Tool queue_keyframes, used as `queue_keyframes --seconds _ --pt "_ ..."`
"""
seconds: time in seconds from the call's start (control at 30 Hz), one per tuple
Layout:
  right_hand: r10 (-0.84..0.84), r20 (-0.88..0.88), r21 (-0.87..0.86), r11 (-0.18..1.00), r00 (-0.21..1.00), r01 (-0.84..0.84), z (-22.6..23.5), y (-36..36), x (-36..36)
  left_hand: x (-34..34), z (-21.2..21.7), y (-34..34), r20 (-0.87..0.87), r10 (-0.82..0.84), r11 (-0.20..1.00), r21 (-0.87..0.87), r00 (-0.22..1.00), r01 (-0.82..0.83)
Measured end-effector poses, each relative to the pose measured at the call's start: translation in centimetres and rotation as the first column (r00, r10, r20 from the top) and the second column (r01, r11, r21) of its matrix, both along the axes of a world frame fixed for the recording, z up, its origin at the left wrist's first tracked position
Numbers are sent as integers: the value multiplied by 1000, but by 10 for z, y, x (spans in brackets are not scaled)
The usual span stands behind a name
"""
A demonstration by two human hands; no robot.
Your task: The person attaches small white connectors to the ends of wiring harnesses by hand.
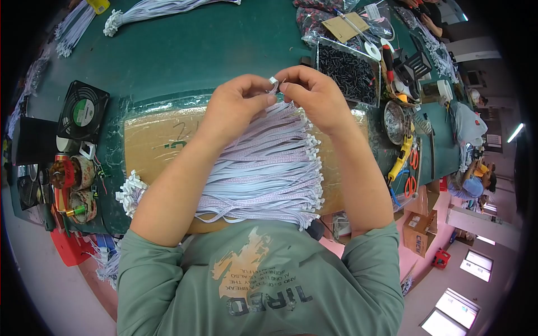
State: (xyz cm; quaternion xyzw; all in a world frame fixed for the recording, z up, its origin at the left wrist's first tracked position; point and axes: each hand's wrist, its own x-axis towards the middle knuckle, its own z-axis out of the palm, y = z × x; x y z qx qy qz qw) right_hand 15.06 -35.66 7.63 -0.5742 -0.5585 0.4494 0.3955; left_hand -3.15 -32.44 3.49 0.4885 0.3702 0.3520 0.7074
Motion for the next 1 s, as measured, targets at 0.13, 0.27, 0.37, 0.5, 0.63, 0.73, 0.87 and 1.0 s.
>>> queue_keyframes --seconds 0.13,0.27,0.37,0.5,0.63,0.73,0.87,1.0 --pt "-41 -182 -16 999 982 39 -6 -2 -7 0 3 -1 29 22 1000 -10 999 -22" --pt "-82 -169 -45 996 982 76 -4 -3 -6 -1 4 0 23 9 1000 -19 1000 -8" --pt "-54 -85 -50 997 995 50 1 -3 -5 0 5 -1 14 17 1000 -18 1000 -16" --pt "-38 -94 -129 991 995 25 2 -2 -4 -1 4 0 5 18 1000 -16 1000 -18" --pt "-32 -165 -228 974 986 -7 3 -1 1 -1 3 0 9 9 1000 -9 1000 -9" --pt "-30 -180 -222 975 983 -11 1 1 0 -1 4 0 -10 23 1000 11 1000 -23" --pt "-12 -190 -170 985 982 -21 -3 3 0 -1 2 2 -9 17 1000 3 1000 -17" --pt "-50 -212 -125 992 976 24 -3 5 -1 1 1 1 3 53 998 -17 999 -52"
